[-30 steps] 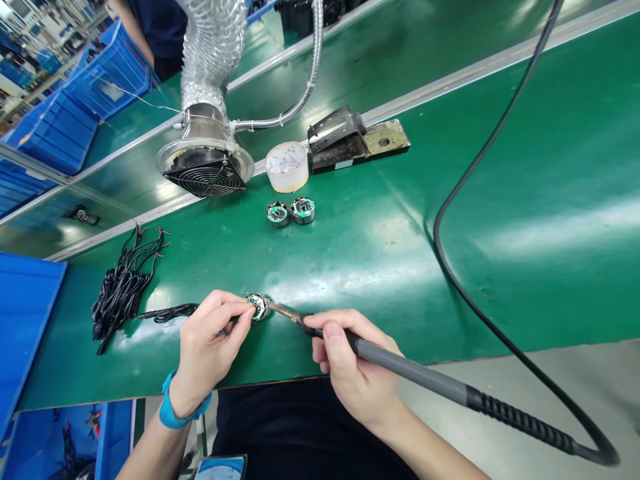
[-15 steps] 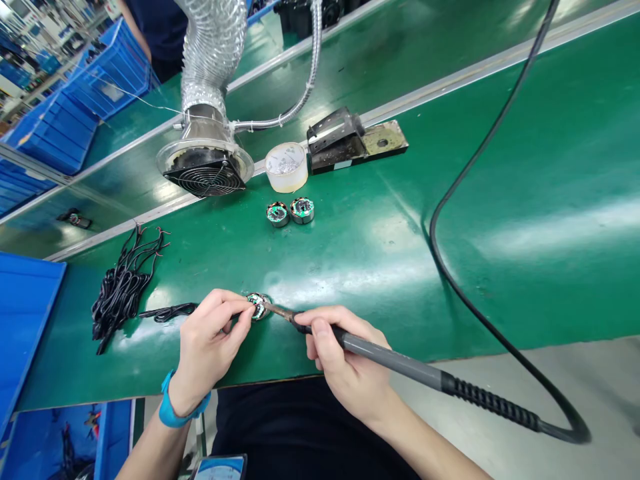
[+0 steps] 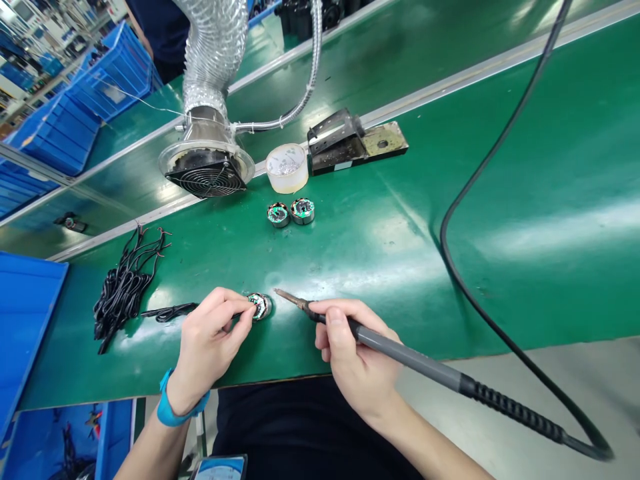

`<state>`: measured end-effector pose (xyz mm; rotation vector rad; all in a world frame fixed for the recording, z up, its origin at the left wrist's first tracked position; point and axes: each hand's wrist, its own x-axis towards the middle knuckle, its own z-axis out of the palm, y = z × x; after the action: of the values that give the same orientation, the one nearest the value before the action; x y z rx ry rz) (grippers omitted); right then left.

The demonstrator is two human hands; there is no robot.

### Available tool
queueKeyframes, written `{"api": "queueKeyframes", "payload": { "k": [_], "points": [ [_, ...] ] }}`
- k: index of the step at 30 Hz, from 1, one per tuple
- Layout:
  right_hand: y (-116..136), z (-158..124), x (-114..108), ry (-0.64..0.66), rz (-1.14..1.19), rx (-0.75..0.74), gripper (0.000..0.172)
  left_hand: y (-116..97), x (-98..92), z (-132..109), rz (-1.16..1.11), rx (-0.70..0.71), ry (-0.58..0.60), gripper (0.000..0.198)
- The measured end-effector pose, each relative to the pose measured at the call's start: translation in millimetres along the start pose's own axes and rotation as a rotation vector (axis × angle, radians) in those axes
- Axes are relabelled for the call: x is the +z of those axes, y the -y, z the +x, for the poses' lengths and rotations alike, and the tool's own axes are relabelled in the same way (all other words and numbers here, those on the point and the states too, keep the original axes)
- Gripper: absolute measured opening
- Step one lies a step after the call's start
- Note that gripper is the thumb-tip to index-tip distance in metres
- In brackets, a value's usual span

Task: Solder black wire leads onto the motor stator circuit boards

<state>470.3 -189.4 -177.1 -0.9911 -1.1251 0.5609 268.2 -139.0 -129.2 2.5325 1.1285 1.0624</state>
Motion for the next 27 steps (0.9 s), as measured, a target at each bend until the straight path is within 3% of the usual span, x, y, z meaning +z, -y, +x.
{"api": "queueKeyframes", "payload": {
  "k": [3, 6, 9, 12, 17, 22, 27],
  "points": [
    [1, 15, 0, 0.004, -0.135, -0.041, 0.016, 1, -0.3, 0, 0.010, 0.006, 0.013, 0.009],
    [-2, 46, -2, 0.011, -0.465, -0.250, 0.017, 3, 0.5, 1, 0.018, 0.000, 0.020, 0.008],
    [-6, 85, -5, 0.055, -0.861, -0.471, 0.026, 5, 1.8, 0, 0.010, -0.004, 0.017, 0.008],
    [-10, 119, -6, 0.179, -1.050, -0.501, 0.038, 6, 3.0, -1, 0.016, 0.002, 0.011, 0.009],
    [-28, 146, 2, 0.285, -1.049, -0.401, 0.047, 7, 4.8, -2, 0.024, 0.009, -0.010, 0.010],
    [-51, 143, 8, 0.310, -0.864, -0.412, 0.045, 9, 5.8, -3, 0.024, 0.013, -0.016, 0.009],
    [-56, 142, 8, 0.300, -0.849, -0.419, 0.043, 13, 5.2, -9, 0.171, 0.070, -0.013, 0.006]
  ]
}}
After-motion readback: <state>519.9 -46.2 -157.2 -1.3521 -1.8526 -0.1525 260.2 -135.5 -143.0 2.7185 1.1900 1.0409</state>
